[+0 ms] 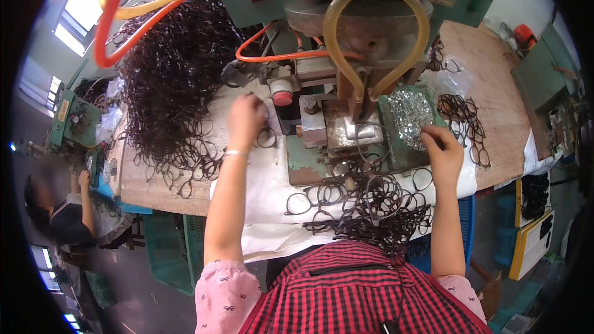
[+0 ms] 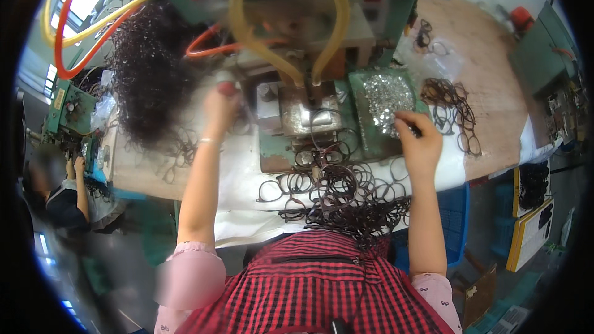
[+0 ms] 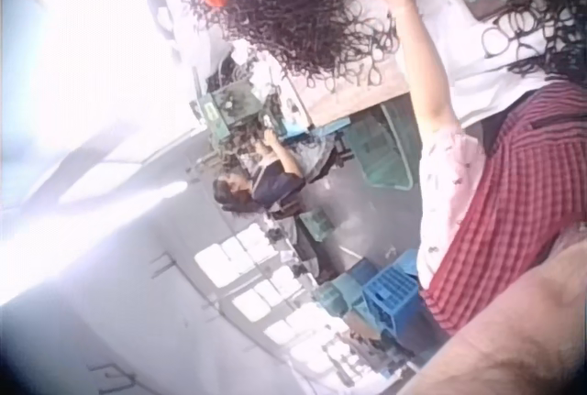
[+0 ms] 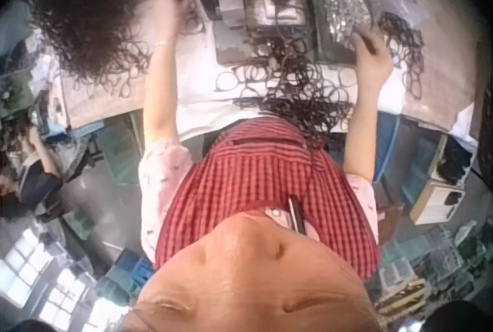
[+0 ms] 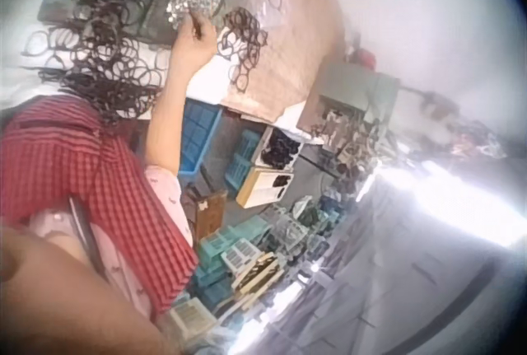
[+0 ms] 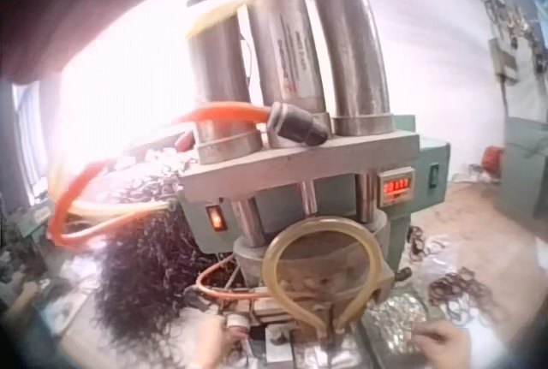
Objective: The person repeatedly picks up eyeglass frames and small transparent components from a tray, places them into a press machine, and removes the assembled units. The person handles the frames and components by hand throughout the process.
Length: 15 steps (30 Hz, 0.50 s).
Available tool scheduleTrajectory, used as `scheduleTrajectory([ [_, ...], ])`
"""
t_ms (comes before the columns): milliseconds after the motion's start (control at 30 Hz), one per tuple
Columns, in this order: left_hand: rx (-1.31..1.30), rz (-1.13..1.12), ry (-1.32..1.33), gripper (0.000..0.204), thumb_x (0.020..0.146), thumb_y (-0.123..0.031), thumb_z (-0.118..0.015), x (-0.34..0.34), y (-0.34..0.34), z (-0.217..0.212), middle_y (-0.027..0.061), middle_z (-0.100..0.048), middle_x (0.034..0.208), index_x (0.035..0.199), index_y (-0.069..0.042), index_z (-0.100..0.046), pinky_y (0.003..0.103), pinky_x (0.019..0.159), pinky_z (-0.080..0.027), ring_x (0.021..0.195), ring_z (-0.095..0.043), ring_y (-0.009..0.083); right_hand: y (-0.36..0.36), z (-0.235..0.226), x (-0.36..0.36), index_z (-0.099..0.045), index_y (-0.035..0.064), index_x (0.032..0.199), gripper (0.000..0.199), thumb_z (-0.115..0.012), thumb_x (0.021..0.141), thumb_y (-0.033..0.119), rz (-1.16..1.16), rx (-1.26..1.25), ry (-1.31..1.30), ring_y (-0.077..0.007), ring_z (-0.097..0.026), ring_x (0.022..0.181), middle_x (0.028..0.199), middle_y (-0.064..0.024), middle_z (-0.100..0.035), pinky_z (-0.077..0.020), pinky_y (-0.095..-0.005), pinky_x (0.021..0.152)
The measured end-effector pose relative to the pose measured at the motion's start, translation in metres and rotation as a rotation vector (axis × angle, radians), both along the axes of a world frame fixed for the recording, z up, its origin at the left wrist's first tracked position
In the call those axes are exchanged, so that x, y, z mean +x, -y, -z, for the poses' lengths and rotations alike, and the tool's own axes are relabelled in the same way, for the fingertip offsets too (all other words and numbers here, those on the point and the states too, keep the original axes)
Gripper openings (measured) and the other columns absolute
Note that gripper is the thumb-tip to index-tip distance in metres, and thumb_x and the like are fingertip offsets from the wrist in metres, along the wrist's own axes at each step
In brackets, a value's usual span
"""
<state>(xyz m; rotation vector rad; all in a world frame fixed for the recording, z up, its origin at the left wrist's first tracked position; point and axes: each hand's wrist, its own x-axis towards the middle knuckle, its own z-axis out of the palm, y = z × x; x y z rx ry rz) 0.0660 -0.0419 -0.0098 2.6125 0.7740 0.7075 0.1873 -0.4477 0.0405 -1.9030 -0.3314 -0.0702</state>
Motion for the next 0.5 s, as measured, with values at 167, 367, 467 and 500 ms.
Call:
scheduleTrajectory([
  [167,-0.040,-0.044,0.369,0.013,0.099,-0.012,-0.051,-0.042,0.009,-0.055,0.0112,-0.072,0.084,0.094,-0.003,-0.059,0.032,0.064,-0.052,0.074,-0.071,0.0243,-0.007,-0.040,-0.017,-0.074,-0.0005,0.096,0.015,-0.071,0.081,0.001,-0.295,0.072,-0.006,-0.0147,-0.066,0.087,0.092,-0.0079,-0.072,-0.0498,-0.0253,0.079],
  [367,0.074,-0.223,0.375,0.018,0.104,-0.022,-0.048,-0.064,0.027,-0.075,0.0071,-0.063,0.078,0.103,-0.005,-0.055,0.035,0.057,-0.046,0.067,-0.061,0.0217,-0.081,-0.072,-0.019,-0.056,-0.0077,0.120,0.046,-0.072,0.078,0.006,-0.463,0.245,-0.025,-0.0147,-0.065,0.090,0.092,-0.0090,-0.072,-0.0482,-0.0283,0.089],
  [467,-0.583,-0.035,0.601,0.015,0.104,-0.018,-0.049,-0.089,0.058,-0.099,-0.0010,-0.055,0.090,0.106,-0.005,-0.058,0.018,0.063,-0.039,0.071,-0.046,0.0047,-0.096,-0.063,-0.025,-0.051,-0.0087,0.125,0.054,-0.072,0.078,0.006,-0.450,0.343,-0.048,-0.0151,-0.065,0.091,0.090,-0.0103,-0.072,-0.0472,-0.0282,0.091],
  [500,-0.662,0.044,0.642,0.014,0.103,-0.015,-0.049,-0.092,0.068,-0.109,0.0008,-0.056,0.090,0.107,-0.004,-0.057,0.018,0.063,-0.039,0.070,-0.047,0.0053,-0.095,-0.058,-0.029,-0.050,-0.0083,0.127,0.056,-0.073,0.077,0.006,-0.429,0.386,-0.051,-0.0152,-0.065,0.092,0.090,-0.0105,-0.072,-0.0471,-0.0283,0.091],
])
